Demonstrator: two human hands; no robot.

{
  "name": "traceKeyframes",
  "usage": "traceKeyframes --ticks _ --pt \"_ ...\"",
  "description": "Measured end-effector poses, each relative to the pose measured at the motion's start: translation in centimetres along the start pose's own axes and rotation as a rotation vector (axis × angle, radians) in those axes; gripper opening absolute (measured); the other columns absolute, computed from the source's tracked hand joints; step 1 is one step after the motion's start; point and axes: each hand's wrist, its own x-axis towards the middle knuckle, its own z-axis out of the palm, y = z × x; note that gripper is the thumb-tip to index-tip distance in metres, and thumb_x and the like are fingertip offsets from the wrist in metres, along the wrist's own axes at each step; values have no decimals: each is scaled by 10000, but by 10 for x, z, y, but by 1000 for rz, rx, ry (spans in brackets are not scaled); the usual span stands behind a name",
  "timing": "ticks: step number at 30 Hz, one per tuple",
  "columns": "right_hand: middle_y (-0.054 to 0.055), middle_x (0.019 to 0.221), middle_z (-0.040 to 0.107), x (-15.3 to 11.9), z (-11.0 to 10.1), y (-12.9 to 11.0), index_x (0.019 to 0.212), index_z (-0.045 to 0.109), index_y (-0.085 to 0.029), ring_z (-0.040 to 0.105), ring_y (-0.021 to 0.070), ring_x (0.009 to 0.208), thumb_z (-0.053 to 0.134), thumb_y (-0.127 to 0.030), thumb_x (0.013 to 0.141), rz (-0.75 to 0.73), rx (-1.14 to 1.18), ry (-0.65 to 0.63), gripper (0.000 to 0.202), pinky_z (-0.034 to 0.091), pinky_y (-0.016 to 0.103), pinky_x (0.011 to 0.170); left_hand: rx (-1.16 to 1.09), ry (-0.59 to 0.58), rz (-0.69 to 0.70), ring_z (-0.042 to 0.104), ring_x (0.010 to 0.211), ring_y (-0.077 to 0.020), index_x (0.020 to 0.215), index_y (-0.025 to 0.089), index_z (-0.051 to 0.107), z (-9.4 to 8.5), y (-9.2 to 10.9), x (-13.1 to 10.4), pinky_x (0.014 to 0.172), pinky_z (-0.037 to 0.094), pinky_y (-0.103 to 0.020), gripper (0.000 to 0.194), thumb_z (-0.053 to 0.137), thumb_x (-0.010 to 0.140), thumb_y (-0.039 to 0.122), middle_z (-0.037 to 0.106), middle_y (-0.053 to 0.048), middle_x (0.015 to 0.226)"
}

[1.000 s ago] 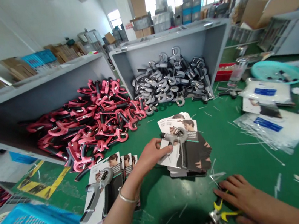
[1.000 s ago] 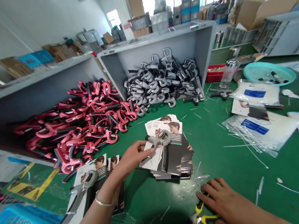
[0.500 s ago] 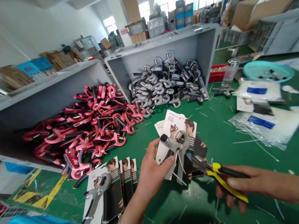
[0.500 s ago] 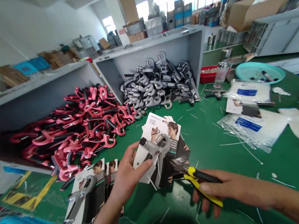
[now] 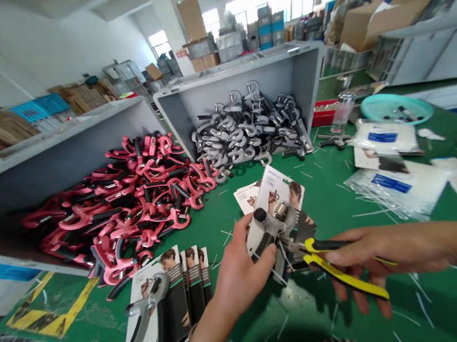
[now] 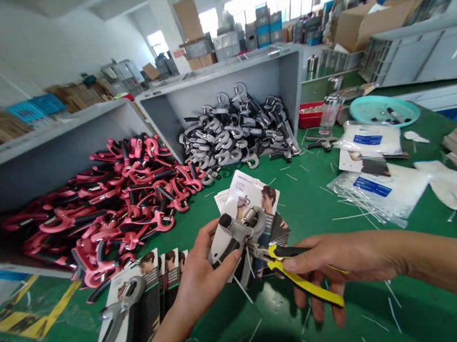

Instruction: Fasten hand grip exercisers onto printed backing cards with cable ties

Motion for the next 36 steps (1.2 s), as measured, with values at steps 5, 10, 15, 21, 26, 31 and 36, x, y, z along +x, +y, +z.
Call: traceKeyframes --ticks 5,10,15,21,26,31,36 --pt "-2 748 572 8 4 11 1087 602 -185 450 52 473 598 -548 892 29 151 1 412 308 120 349 -81 7 -1 636 1101 -239 1336 266 470 1 -9 -4 920 481 -315 562 674 814 227 664 -39 1240" --pt "-56 658 497 27 4 32 1060 554 -192 286 26 416 610 -589 861 -34 93 78 447 181 131 348 -304 18 -108 657 1053 -244 1306 232 490 7 -19 -3 881 509 -331 535 691 813 281 687 -55 1190" --pt "35 802 632 35 0 39 1036 594 -188 551 131 585 530 -481 925 -315 -716 344 320 445 235 526 -594 25 -309 693 853 -206 1253 195 551 10 -28 7 749 531 -302 531 727 760 281 725 -53 1082" --pt "136 1238 634 45 -16 46 1350 508 -207 641 277 1066 516 -280 926 -622 -1326 664 431 503 434 931 -733 295 -229 685 982 -191 1209 159 568 19 -28 27 857 527 -302 426 669 824 311 694 -99 1179" --pt "142 1285 558 76 -8 49 1519 302 -232 573 291 1147 467 -330 975 -689 -1318 949 578 479 483 1000 -652 599 -29 569 1248 -175 1347 236 409 32 -20 41 1045 453 -326 436 541 949 356 555 -91 1404" --pt "154 1254 537 92 10 48 1518 289 -232 554 319 1120 479 -288 962 -706 -1267 1060 591 471 526 985 -604 628 -19 581 1226 -183 1346 227 393 39 -18 39 1065 441 -327 452 563 950 365 568 -97 1373" --pt "146 1237 557 94 17 46 1520 293 -251 567 319 1105 503 -258 938 -744 -1252 1054 619 482 527 967 -576 604 -39 595 1212 -191 1357 229 380 43 -19 36 1053 453 -338 453 539 958 373 560 -104 1386"
